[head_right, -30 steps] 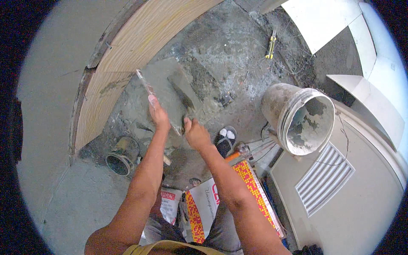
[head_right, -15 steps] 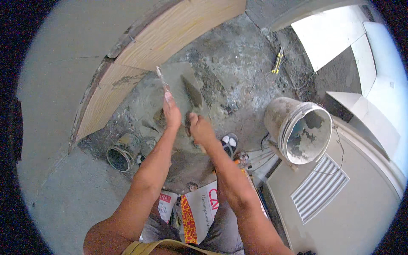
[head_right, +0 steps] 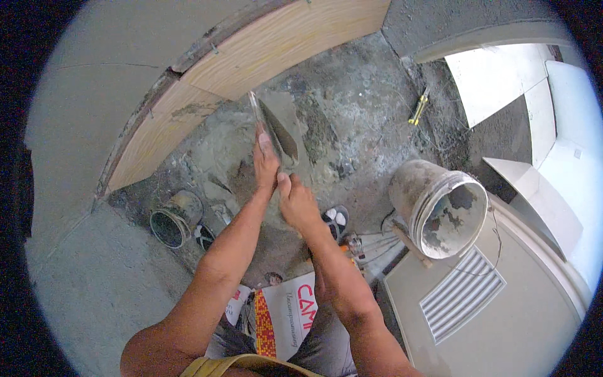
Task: The person installs and taps wall tiles into place using a mallet, applies mortar to the back of a tile with a trowel, mounts it to the wall, and cleans another tile with a sponge.
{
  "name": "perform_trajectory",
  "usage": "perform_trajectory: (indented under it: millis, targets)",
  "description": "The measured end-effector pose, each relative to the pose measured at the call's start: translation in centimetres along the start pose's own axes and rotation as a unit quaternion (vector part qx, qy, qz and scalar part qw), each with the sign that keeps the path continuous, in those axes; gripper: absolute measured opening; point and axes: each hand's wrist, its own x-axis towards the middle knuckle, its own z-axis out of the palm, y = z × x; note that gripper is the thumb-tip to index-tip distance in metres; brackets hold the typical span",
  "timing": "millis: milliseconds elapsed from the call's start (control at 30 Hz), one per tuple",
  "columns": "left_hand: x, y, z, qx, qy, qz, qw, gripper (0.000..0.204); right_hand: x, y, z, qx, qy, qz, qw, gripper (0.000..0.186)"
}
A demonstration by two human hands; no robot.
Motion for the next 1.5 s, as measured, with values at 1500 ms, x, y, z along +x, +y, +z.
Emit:
perform_trajectory:
  millis: [1500]
  targets:
    - [-15.3,3.9,-23.8,-0.241,0.08,-0.325,0.911,0.07,2.4,15.1,2.4,0.125,-0.075,0.157,0.977,0.073]
